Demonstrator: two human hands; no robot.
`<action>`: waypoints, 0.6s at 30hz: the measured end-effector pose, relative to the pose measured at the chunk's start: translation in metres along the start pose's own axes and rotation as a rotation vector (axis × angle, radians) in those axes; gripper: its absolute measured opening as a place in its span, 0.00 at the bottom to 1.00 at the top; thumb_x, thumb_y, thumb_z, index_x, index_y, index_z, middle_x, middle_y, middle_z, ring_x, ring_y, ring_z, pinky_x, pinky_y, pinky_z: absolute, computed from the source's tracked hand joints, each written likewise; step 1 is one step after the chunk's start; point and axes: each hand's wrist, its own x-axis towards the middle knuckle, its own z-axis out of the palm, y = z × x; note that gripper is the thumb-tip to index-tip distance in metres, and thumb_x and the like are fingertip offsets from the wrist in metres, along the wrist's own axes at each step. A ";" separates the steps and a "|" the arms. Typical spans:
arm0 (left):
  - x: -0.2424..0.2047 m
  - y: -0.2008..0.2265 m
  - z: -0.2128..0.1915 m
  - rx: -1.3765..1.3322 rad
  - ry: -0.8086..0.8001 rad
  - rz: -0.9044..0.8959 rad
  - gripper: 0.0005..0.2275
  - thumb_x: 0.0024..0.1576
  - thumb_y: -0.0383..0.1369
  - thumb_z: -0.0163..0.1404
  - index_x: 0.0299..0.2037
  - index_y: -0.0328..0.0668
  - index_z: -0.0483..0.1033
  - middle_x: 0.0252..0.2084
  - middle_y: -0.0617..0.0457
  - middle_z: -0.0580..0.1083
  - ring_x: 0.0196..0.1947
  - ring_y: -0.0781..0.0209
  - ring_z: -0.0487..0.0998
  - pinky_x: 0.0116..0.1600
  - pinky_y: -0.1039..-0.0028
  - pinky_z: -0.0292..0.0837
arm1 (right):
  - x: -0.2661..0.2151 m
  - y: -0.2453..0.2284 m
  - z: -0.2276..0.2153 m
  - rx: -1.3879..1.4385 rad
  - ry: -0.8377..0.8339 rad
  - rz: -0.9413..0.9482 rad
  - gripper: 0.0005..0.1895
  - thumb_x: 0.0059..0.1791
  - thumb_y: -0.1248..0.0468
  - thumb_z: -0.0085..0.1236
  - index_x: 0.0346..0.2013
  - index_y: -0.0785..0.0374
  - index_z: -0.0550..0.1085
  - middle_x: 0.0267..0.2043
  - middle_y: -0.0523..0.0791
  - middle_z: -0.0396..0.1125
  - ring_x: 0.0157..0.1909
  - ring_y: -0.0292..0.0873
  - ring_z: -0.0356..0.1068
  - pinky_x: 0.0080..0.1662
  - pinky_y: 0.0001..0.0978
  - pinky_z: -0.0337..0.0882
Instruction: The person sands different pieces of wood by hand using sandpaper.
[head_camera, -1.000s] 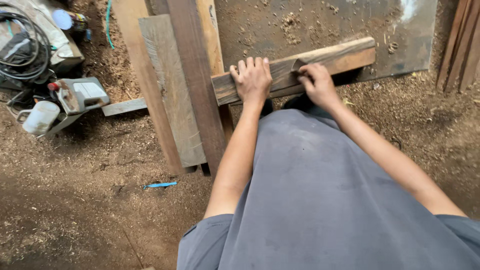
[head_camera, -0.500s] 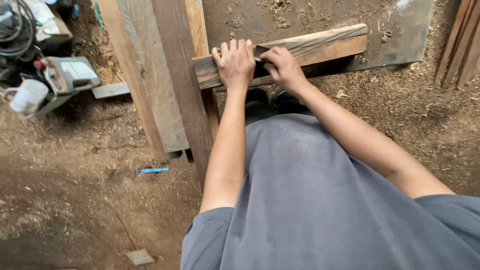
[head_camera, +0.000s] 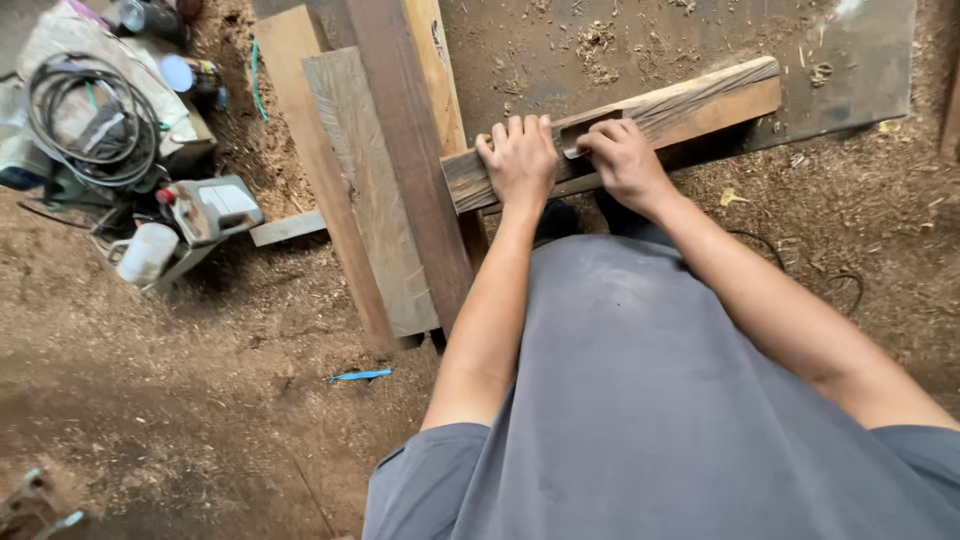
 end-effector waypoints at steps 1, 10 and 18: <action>0.002 -0.003 0.000 -0.001 -0.024 0.010 0.14 0.64 0.43 0.42 0.36 0.47 0.79 0.39 0.51 0.77 0.44 0.50 0.75 0.60 0.49 0.61 | -0.002 0.005 -0.003 -0.019 -0.006 -0.027 0.14 0.50 0.72 0.54 0.49 0.61 0.76 0.52 0.49 0.68 0.57 0.55 0.64 0.60 0.45 0.66; 0.000 -0.006 -0.010 0.018 -0.102 0.058 0.15 0.65 0.43 0.40 0.37 0.48 0.79 0.38 0.52 0.77 0.42 0.50 0.75 0.57 0.51 0.62 | -0.013 0.008 -0.002 0.027 0.001 0.071 0.14 0.49 0.72 0.55 0.49 0.60 0.76 0.50 0.49 0.66 0.58 0.55 0.62 0.62 0.45 0.63; 0.003 0.001 -0.013 0.036 -0.132 0.040 0.15 0.66 0.42 0.40 0.38 0.47 0.79 0.38 0.52 0.77 0.42 0.51 0.75 0.56 0.55 0.62 | -0.017 0.050 -0.040 -0.101 0.048 0.248 0.11 0.52 0.73 0.53 0.47 0.57 0.78 0.46 0.49 0.66 0.54 0.53 0.62 0.59 0.45 0.62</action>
